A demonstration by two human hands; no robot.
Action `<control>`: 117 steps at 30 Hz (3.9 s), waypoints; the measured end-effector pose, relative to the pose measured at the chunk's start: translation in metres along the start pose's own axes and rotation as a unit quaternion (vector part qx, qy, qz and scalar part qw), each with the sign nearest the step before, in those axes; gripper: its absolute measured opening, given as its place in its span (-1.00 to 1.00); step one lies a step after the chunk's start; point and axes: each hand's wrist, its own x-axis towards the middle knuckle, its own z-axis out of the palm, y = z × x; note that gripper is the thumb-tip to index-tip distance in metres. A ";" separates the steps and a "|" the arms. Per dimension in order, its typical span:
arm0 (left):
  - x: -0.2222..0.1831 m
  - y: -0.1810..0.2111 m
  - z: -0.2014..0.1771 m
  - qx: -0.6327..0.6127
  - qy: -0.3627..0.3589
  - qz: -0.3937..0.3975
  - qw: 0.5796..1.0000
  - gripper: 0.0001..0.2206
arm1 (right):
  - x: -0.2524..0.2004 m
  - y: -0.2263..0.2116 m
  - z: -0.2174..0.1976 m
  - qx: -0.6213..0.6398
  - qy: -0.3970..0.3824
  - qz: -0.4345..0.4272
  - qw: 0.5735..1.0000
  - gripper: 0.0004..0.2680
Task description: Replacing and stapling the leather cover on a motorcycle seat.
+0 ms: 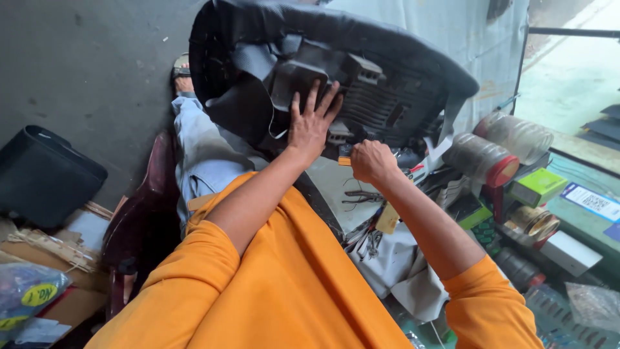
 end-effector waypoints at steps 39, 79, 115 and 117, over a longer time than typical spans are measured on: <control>-0.009 0.004 0.050 0.049 0.054 0.022 0.997 -0.22 | 0.006 0.000 0.014 0.189 0.012 0.113 0.975 -0.83; 0.008 0.003 0.018 -0.002 0.035 0.002 0.999 -0.22 | 0.005 -0.019 0.034 0.685 -0.075 0.290 0.664 -0.78; 0.011 -0.005 -0.014 -0.030 -0.021 0.026 0.999 0.16 | -0.073 -0.005 0.060 0.053 0.094 0.088 0.990 -0.74; 0.011 -0.003 -0.016 -0.033 -0.017 0.024 0.999 0.16 | -0.069 -0.003 0.016 -0.074 0.155 0.064 0.983 -0.75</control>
